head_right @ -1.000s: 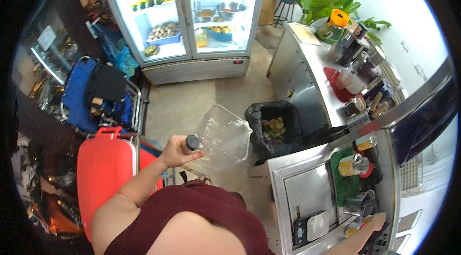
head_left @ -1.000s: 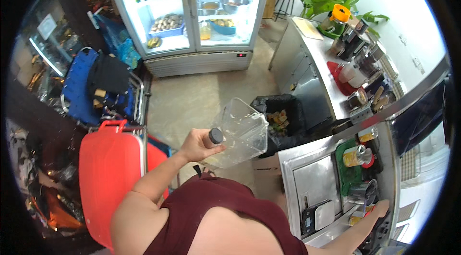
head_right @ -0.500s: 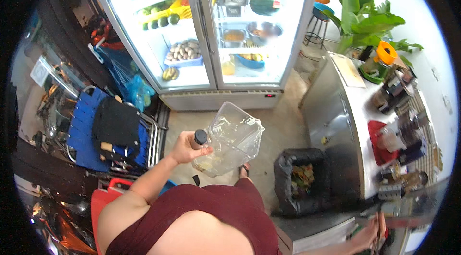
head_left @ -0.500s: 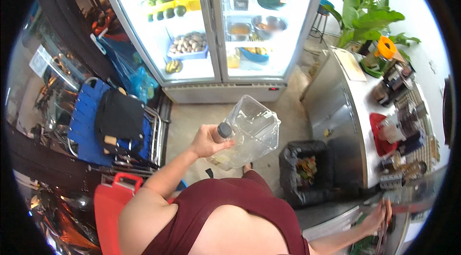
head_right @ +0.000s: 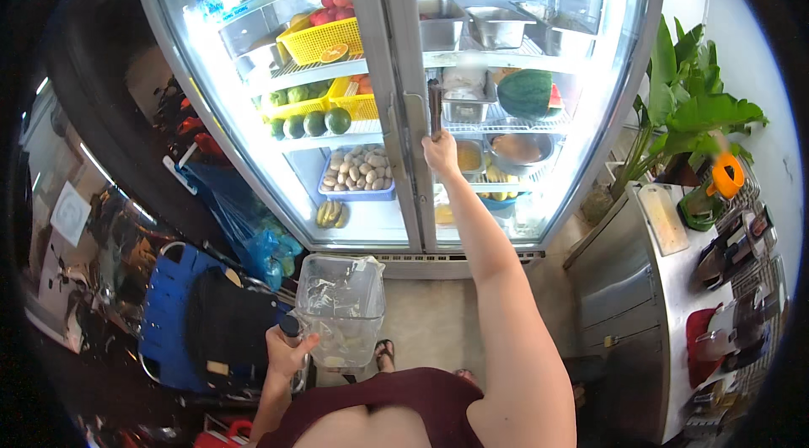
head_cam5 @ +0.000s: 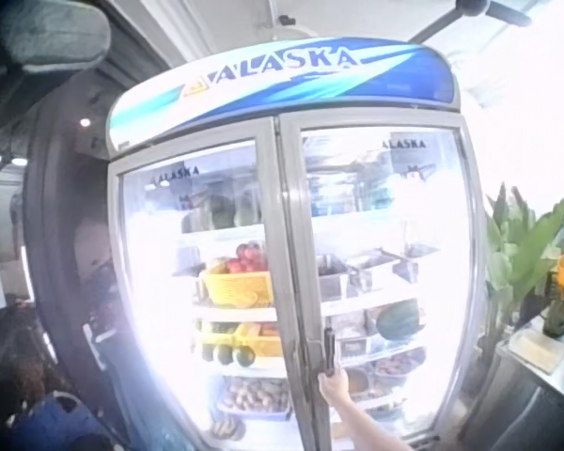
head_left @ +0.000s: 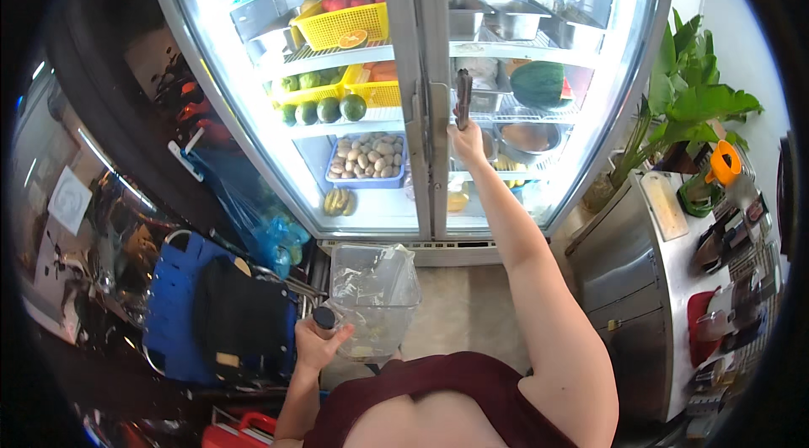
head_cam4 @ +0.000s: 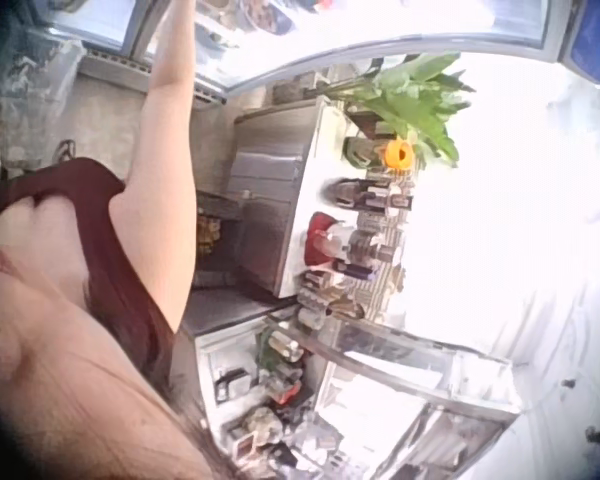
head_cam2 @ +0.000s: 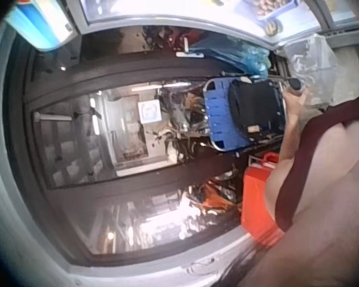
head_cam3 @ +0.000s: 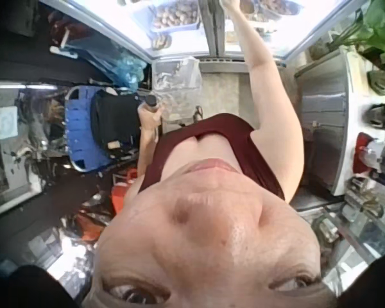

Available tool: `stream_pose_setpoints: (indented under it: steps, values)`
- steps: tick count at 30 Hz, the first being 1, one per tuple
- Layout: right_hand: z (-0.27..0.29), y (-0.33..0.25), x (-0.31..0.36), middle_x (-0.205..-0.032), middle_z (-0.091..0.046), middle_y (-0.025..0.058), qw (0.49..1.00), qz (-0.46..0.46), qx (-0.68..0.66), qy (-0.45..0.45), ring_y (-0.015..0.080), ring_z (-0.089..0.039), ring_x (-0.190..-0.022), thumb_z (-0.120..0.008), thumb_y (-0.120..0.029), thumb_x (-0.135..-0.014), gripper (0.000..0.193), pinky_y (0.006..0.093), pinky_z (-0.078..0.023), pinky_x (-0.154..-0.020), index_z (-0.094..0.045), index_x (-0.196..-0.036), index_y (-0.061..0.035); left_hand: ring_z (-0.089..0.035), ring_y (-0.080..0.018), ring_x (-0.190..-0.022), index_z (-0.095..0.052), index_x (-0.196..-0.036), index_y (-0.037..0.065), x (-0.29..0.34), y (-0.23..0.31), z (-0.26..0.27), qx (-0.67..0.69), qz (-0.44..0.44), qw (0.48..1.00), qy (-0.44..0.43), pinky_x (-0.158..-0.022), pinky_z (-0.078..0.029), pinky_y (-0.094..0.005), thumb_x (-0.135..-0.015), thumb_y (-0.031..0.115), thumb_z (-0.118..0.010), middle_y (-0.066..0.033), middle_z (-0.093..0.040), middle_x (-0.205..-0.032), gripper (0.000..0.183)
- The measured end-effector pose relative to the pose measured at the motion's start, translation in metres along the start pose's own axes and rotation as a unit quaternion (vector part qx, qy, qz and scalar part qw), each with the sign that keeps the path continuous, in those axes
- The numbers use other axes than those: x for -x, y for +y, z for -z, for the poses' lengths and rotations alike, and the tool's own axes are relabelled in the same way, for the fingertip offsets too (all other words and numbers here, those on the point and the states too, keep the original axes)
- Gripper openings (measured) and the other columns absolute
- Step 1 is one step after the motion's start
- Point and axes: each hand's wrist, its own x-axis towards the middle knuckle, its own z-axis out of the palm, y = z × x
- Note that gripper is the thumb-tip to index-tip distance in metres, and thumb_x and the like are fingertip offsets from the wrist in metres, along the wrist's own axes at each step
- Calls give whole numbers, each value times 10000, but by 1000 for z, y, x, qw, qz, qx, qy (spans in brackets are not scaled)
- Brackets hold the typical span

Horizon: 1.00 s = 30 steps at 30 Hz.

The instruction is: The person prepares a smoothie by adding ingredients from a refrigerator and a cooler into a blender jar, then blends the mixture. They handle a container of greens, a yellow puree, and ice, using a spoon and scoop to transfer items before operating the blender.

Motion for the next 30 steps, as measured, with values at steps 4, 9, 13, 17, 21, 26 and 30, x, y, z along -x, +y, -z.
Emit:
stream_pose_setpoints:
  steps: [4, 9, 13, 17, 21, 26, 30]
  values:
    - [-63, -18, 1, -957, -536, 198, 984, 45, 66, 158, 343, -488, -970, -515, -55, -668, 279, 371, -401, -824, -586, -937, -27, -353, -35, -482, -498, -551, 38, -50, -22, 51, -53, -44, 998, -13, -433, -307, -220, -662, 186, -756, 59, -424, -491, 317]
    - [-61, -21, -9, -901, -564, 153, 970, 4, 25, 240, 310, -536, -892, -502, -31, -678, 281, 354, -418, -786, -609, -939, -41, -448, -40, -537, -573, -620, 23, -121, -18, 78, -45, -57, 993, -98, -502, -386, -220, -662, 178, -753, 34, -523, -555, 241]
    - [-43, -28, -5, -696, -598, 140, 989, -88, 1, 115, 292, -586, -709, -500, -84, -681, 206, 366, -436, -662, -609, -834, 0, -480, -37, -577, -608, -743, 12, -172, -39, 71, 14, -22, 989, -143, -536, -407, -217, -668, 115, -736, 27, -558, -603, 181]
    - [-18, -44, 33, -637, -568, 126, 987, -61, 69, 134, 238, -571, -636, -509, -99, -670, 201, 359, -426, -612, -590, -819, 8, -460, -22, -557, -608, -729, 18, -208, -40, 49, -30, -21, 976, -217, -525, -393, -198, -667, 124, -747, 47, -538, -585, 186]
    - [35, -60, 121, -826, -591, 33, 989, -90, -42, 107, 124, -551, -801, -510, 1, -711, 245, 259, -424, -736, -579, -945, 26, -409, -6, -535, -615, -770, 29, -234, -47, 22, 12, -9, 959, -283, -499, -350, -175, -667, 142, -758, 69, -517, -596, 209]
    - [142, -98, 247, -809, -563, -8, 947, -177, 50, 262, 76, -521, -776, -494, 60, -673, 280, 217, -410, -698, -593, -930, 10, -405, -4, -559, -616, -790, 32, -264, -44, -31, 61, -11, 918, -391, -507, -341, -171, -667, 159, -760, 85, -506, -626, 227]
    - [184, -159, 281, -855, -581, 74, 814, 1, 152, 560, 109, -526, -703, -451, 29, -781, 212, 220, -429, -624, -548, -970, 25, -390, -9, -552, -603, -770, 31, -287, -17, -78, 58, -1, 899, -434, -489, -311, -177, -673, 155, -755, 79, -511, -644, 219]
